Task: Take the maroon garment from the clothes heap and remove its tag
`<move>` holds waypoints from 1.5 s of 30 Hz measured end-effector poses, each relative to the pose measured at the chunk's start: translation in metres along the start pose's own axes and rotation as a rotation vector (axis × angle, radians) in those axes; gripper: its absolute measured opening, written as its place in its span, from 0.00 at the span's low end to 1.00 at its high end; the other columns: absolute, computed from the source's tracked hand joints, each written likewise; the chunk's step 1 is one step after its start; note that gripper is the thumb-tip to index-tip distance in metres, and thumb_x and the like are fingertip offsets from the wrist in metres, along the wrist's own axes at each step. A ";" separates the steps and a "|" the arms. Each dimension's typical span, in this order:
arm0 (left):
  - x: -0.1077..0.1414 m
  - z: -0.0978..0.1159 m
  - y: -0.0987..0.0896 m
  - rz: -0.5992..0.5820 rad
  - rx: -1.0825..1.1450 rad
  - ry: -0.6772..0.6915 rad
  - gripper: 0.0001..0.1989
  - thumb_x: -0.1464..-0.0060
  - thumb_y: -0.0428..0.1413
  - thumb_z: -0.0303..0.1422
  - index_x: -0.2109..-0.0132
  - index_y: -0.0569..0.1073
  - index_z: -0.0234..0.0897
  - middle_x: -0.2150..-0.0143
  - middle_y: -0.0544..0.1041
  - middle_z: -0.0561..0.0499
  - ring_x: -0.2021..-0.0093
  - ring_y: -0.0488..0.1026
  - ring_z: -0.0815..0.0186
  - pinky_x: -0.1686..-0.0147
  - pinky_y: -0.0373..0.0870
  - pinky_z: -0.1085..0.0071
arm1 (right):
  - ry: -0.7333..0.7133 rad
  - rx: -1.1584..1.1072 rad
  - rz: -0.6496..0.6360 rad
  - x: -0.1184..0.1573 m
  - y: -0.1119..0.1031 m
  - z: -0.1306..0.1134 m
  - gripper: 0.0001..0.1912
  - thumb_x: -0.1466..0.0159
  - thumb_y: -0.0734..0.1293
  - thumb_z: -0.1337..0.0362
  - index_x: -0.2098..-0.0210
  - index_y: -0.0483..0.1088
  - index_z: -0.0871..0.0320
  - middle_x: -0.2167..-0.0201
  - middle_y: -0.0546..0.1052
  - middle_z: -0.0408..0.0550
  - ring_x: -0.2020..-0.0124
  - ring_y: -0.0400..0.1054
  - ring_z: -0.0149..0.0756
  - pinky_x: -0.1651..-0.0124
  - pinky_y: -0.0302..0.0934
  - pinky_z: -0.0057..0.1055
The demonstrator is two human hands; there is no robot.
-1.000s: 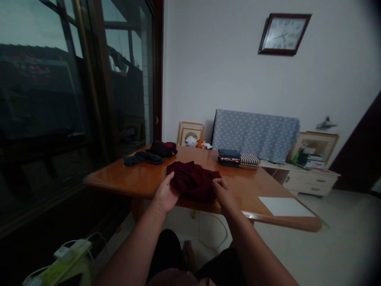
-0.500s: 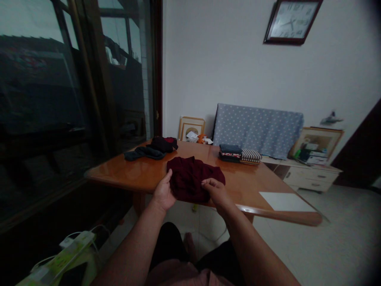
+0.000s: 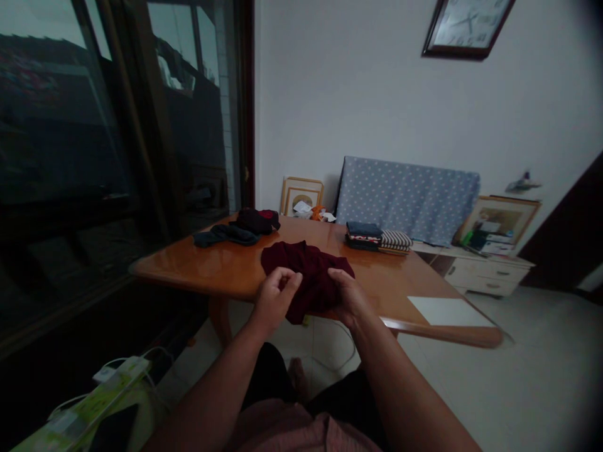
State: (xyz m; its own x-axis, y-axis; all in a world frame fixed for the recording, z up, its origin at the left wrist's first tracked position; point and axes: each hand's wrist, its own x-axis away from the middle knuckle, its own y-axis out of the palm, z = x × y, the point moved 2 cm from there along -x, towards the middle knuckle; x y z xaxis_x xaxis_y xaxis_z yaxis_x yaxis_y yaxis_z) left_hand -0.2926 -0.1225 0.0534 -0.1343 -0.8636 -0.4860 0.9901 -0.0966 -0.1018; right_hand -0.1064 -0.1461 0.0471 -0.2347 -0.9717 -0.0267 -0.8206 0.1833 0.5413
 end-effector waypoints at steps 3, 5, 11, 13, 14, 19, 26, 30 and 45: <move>0.006 0.006 0.012 -0.212 -0.065 0.013 0.11 0.50 0.66 0.41 0.63 0.78 0.41 0.63 0.77 0.49 0.60 0.71 0.59 0.58 0.64 0.67 | -0.004 0.025 -0.021 0.002 0.005 -0.003 0.12 0.47 0.74 0.58 0.68 0.71 0.55 0.74 0.76 0.42 0.74 0.67 0.35 0.69 0.63 0.32; 0.009 0.003 0.018 -0.255 0.003 -0.066 0.11 0.49 0.64 0.42 0.66 0.78 0.40 0.67 0.76 0.50 0.63 0.71 0.60 0.61 0.64 0.67 | -0.028 0.045 -0.025 0.002 0.007 -0.004 0.13 0.48 0.74 0.57 0.69 0.70 0.55 0.75 0.75 0.41 0.75 0.66 0.34 0.69 0.62 0.32; 0.010 -0.005 0.022 -0.232 0.477 -0.339 0.14 0.45 0.62 0.43 0.59 0.78 0.36 0.62 0.80 0.49 0.59 0.75 0.61 0.54 0.68 0.66 | -0.282 0.281 0.162 0.005 0.001 -0.008 0.16 0.46 0.74 0.54 0.62 0.72 0.55 0.72 0.74 0.41 0.73 0.64 0.31 0.70 0.58 0.27; 0.010 -0.004 0.020 -0.206 0.525 -0.352 0.16 0.45 0.64 0.43 0.57 0.79 0.35 0.59 0.81 0.47 0.56 0.75 0.60 0.50 0.67 0.66 | -0.359 0.382 0.158 0.011 0.002 -0.011 0.15 0.44 0.73 0.53 0.62 0.72 0.55 0.72 0.73 0.41 0.73 0.63 0.30 0.70 0.57 0.27; 0.010 -0.004 0.019 -0.205 0.547 -0.359 0.16 0.45 0.64 0.43 0.56 0.79 0.35 0.58 0.81 0.47 0.56 0.76 0.60 0.50 0.67 0.65 | -0.391 0.429 0.135 0.014 0.004 -0.013 0.14 0.42 0.72 0.53 0.63 0.72 0.55 0.73 0.72 0.40 0.74 0.62 0.30 0.70 0.56 0.27; 0.012 -0.003 0.019 -0.229 0.653 -0.376 0.19 0.44 0.64 0.42 0.52 0.78 0.34 0.56 0.82 0.45 0.56 0.77 0.61 0.50 0.68 0.65 | -0.469 0.642 -0.056 0.028 0.015 -0.014 0.12 0.38 0.68 0.53 0.66 0.73 0.56 0.74 0.71 0.41 0.72 0.62 0.31 0.68 0.58 0.28; 0.012 -0.006 0.018 -0.217 0.674 -0.370 0.17 0.45 0.64 0.42 0.54 0.78 0.34 0.58 0.82 0.46 0.58 0.77 0.62 0.51 0.69 0.65 | -0.510 0.830 -0.058 0.025 0.011 -0.005 0.10 0.38 0.67 0.56 0.65 0.75 0.55 0.69 0.75 0.44 0.67 0.67 0.34 0.64 0.61 0.29; 0.013 -0.005 0.018 -0.224 0.685 -0.363 0.18 0.46 0.65 0.42 0.55 0.78 0.34 0.59 0.82 0.46 0.59 0.77 0.62 0.51 0.69 0.65 | -0.514 0.859 -0.080 0.024 0.010 -0.004 0.10 0.37 0.67 0.56 0.63 0.75 0.55 0.67 0.76 0.45 0.66 0.68 0.35 0.62 0.62 0.30; 0.012 -0.012 0.016 -0.111 0.770 -0.456 0.19 0.49 0.68 0.39 0.54 0.79 0.33 0.56 0.82 0.44 0.54 0.77 0.59 0.48 0.68 0.64 | -0.121 0.278 -0.064 0.029 0.017 -0.003 0.13 0.44 0.74 0.55 0.67 0.73 0.57 0.74 0.72 0.41 0.76 0.61 0.27 0.73 0.54 0.25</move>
State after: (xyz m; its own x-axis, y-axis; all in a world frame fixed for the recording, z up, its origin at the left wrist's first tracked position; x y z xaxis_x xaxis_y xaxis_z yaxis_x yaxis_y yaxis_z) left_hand -0.2791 -0.1281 0.0358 -0.3637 -0.9262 -0.0998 0.7477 -0.3541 0.5618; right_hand -0.1254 -0.1717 0.0580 -0.2246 -0.9608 -0.1625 -0.9429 0.1722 0.2852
